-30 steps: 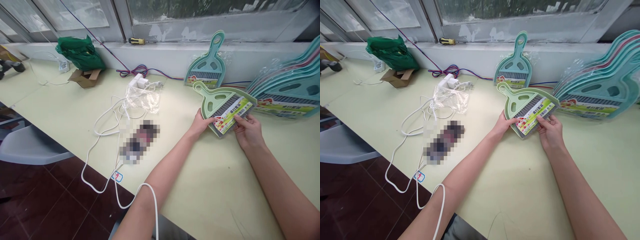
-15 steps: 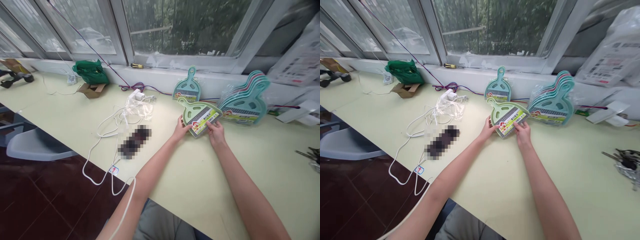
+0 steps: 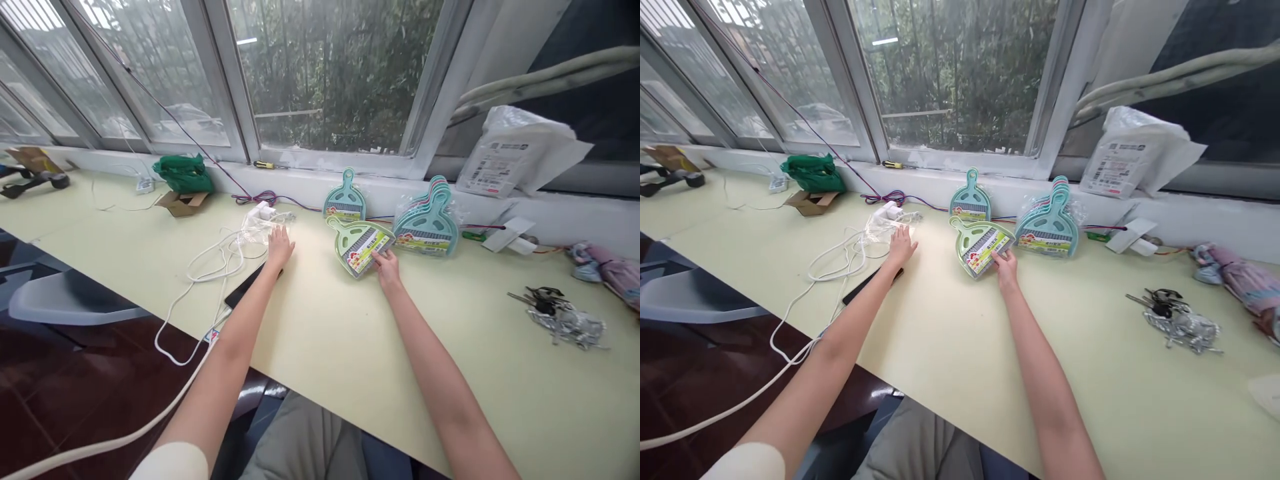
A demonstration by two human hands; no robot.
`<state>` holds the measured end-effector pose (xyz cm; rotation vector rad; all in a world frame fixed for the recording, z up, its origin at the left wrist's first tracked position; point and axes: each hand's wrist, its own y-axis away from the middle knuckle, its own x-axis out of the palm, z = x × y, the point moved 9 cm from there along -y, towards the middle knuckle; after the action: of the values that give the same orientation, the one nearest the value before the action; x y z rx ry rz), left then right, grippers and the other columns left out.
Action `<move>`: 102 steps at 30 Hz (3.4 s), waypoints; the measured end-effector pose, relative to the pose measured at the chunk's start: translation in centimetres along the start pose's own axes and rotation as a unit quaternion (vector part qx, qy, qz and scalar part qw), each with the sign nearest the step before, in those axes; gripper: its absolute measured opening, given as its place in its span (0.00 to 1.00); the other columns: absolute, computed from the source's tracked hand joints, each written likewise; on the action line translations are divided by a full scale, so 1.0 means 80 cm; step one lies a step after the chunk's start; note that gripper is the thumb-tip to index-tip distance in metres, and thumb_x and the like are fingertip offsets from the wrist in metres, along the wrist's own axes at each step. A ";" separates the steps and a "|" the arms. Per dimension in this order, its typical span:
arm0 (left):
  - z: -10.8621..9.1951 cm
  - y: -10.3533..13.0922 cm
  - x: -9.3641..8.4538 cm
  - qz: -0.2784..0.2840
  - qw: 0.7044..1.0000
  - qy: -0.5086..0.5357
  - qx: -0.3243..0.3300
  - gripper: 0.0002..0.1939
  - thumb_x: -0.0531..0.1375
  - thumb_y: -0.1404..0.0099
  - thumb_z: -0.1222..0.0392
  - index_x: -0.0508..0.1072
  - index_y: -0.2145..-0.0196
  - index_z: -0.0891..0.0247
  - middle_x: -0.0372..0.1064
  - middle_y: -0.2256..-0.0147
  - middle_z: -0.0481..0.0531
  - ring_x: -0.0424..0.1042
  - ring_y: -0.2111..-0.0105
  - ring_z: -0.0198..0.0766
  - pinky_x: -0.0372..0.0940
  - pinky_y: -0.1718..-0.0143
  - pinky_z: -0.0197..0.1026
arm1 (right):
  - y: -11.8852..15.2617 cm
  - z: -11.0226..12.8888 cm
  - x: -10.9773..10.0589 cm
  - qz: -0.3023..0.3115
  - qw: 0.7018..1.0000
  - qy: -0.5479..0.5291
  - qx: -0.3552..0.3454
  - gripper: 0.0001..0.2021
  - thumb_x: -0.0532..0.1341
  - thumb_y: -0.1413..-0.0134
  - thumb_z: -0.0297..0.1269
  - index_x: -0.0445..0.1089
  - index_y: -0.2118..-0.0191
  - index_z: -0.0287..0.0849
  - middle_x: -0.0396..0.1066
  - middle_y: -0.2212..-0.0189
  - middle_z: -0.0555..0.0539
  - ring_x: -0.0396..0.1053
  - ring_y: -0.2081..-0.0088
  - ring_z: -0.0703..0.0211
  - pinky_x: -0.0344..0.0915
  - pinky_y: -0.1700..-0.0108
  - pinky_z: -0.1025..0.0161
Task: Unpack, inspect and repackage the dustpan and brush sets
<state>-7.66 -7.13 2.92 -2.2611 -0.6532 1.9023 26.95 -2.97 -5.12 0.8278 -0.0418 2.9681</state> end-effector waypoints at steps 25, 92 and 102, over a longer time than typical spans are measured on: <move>-0.136 0.085 0.014 0.132 0.969 0.025 0.207 0.16 0.53 0.36 0.59 0.75 0.54 0.59 0.69 0.49 0.57 0.66 0.49 0.47 0.61 0.50 0.45 | 0.106 0.032 -0.050 -0.093 0.995 -0.042 -0.015 0.18 0.70 0.64 0.31 0.70 0.61 0.41 0.77 0.66 0.49 0.75 0.66 0.60 0.74 0.64 0.65; -0.305 0.175 0.038 0.300 0.522 0.797 -0.031 0.28 0.65 0.42 0.51 0.68 0.46 0.61 0.70 0.49 0.58 0.67 0.45 0.50 0.58 0.41 0.53 | 0.138 0.083 -0.053 -0.152 0.984 0.005 -0.089 0.20 0.69 0.61 0.37 0.68 0.59 0.40 0.76 0.60 0.43 0.74 0.56 0.54 0.73 0.55 0.60; -0.320 0.188 0.057 0.281 0.561 0.777 -0.040 0.27 0.66 0.45 0.53 0.66 0.49 0.63 0.68 0.48 0.59 0.70 0.50 0.48 0.66 0.50 0.50 | 0.141 0.086 -0.074 -0.211 0.971 0.006 -0.113 0.21 0.67 0.60 0.37 0.66 0.57 0.39 0.75 0.58 0.40 0.74 0.56 0.53 0.73 0.56 0.58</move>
<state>21.22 -14.20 -1.32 -3.0572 0.3408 -0.6936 34.85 -14.81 -2.43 0.6876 -0.1770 2.5107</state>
